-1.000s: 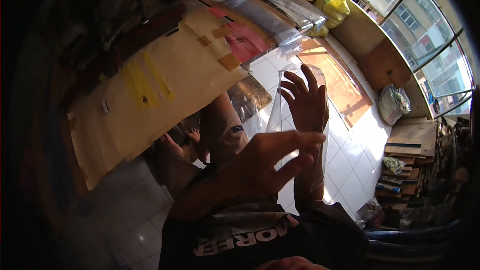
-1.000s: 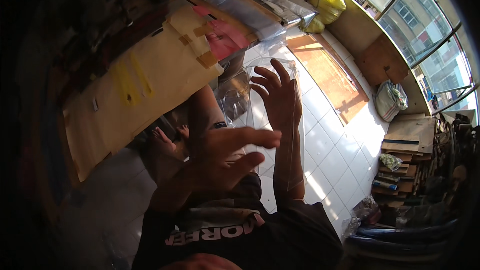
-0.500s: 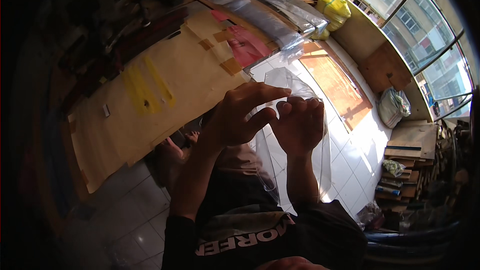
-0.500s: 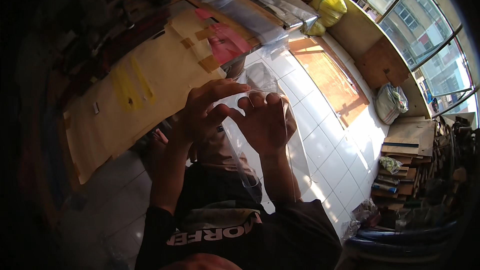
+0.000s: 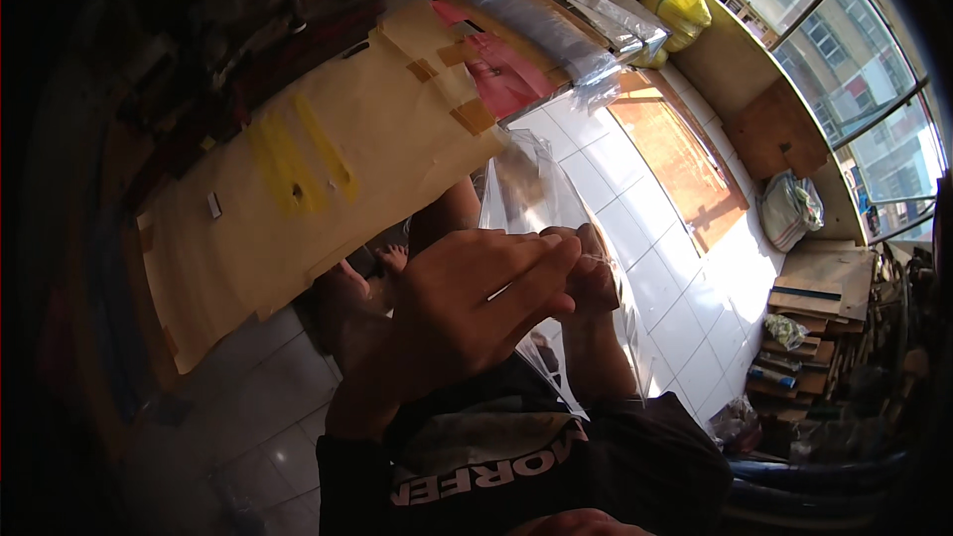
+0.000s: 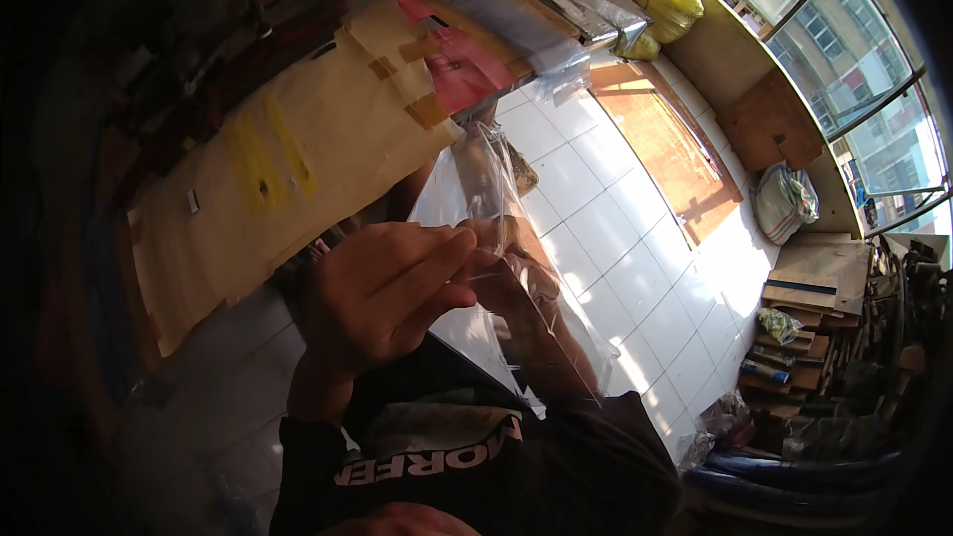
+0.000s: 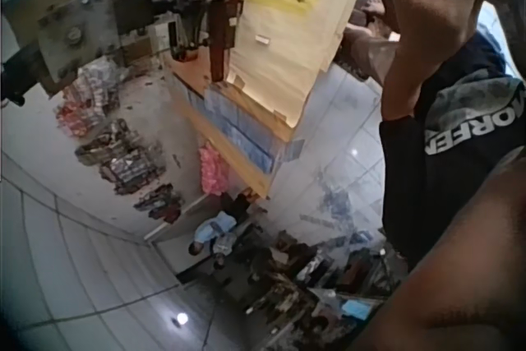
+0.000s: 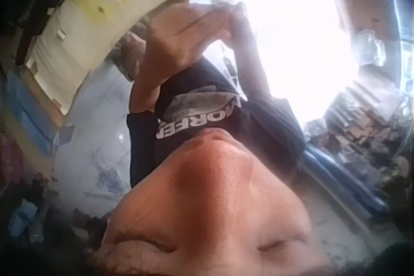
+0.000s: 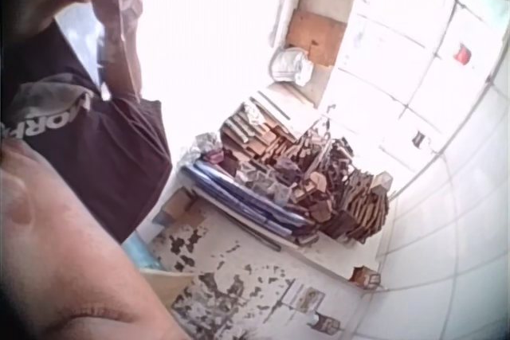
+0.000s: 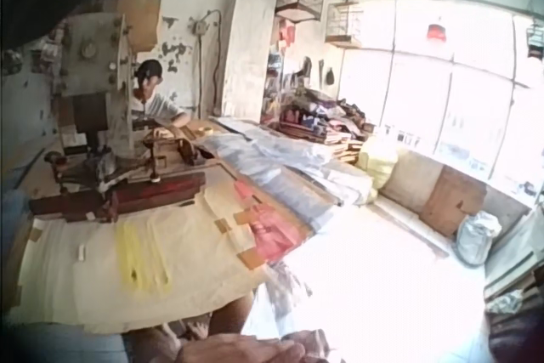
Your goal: The person aligns a large plastic sheet on a work surface, then picks up and inspects the edges and corners of the sheet by hand.
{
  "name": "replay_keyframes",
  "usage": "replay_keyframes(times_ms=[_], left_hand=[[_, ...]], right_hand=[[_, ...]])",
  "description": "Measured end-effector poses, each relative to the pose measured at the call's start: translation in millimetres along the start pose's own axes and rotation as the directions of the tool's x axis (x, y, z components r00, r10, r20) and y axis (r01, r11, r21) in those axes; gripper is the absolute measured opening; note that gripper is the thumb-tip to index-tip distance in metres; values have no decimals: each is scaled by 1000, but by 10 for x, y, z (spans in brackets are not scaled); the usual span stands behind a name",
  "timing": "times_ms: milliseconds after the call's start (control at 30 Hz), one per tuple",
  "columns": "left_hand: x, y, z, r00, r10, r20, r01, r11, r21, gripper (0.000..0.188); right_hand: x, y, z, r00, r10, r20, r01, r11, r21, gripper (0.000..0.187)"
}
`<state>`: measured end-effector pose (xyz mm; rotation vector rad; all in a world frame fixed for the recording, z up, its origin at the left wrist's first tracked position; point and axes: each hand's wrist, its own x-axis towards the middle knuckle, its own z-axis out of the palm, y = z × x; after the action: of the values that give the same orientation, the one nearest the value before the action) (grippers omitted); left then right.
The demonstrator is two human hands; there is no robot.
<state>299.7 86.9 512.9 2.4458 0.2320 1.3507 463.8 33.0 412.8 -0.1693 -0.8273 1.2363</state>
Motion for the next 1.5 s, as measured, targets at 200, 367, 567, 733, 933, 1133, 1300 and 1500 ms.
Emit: replay_keyframes(times_ms=[200,367,567,733,933,1133,1300,1500], left_hand=[[-178,29,30,985,133,-108,-137,990,-27,17],[-175,314,85,979,198,-44,-198,980,2,22],[-43,429,188,978,169,-126,-195,953,-231,31],[135,-316,305,872,-302,-385,94,876,-474,41],[360,-695,246,835,-550,33,420,597,-684,38],[332,-640,368,875,-447,-187,234,727,-646,32],[263,-697,378,854,-517,-56,331,623,-709,39],[190,-514,374,830,-554,-74,309,566,-765,49]], right_hand=[[228,-8,96,998,54,-31,-62,845,-531,25],[391,137,-118,988,-105,-115,2,749,-663,80],[587,136,-24,996,50,-67,-70,936,-344,97],[529,-70,198,996,71,48,-71,997,11,98],[607,-340,339,976,130,177,-154,980,130,91],[629,-320,341,994,-36,-103,-20,864,-504,100],[680,-157,290,990,-131,47,127,718,-684,97],[726,-126,387,982,-132,137,147,984,-103,93]])
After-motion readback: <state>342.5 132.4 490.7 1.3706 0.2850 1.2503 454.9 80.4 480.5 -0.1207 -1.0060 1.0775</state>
